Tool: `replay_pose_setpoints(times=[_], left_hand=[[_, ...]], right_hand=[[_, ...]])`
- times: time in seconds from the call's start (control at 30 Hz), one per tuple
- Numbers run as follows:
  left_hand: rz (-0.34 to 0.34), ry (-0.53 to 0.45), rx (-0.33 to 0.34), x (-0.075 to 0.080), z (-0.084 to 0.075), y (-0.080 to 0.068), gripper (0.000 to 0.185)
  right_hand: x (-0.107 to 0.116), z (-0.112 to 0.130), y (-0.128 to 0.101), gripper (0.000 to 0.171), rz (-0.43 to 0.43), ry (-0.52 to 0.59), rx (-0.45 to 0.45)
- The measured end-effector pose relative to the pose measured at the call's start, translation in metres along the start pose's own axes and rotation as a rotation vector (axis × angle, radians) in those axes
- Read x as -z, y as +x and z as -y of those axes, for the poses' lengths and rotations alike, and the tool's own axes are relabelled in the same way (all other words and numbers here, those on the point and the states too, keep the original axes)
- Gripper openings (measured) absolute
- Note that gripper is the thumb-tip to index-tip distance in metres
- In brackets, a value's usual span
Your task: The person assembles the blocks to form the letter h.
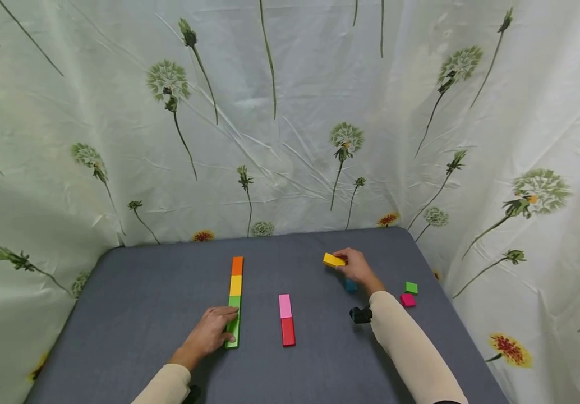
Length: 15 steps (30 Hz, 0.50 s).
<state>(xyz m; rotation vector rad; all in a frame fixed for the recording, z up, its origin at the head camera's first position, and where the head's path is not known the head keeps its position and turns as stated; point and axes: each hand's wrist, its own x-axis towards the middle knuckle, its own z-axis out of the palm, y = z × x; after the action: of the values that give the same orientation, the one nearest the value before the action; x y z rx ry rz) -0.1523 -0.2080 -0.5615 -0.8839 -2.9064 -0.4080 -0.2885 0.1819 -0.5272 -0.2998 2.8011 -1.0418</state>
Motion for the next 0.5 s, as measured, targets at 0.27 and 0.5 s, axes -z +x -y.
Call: replay_pose_setpoints(times=[0.27,0.5], left_hand=[[0.000,-0.016,-0.009,0.000,0.002,-0.002,0.055],[0.000,0.003,-0.024,-0.001,0.002,0.000,0.055]], right_hand=[[-0.025,0.026,0.009,0.033,0.084,-0.098,0.083],[-0.041,0.044,0.015,0.030,0.129,-0.107,0.157]])
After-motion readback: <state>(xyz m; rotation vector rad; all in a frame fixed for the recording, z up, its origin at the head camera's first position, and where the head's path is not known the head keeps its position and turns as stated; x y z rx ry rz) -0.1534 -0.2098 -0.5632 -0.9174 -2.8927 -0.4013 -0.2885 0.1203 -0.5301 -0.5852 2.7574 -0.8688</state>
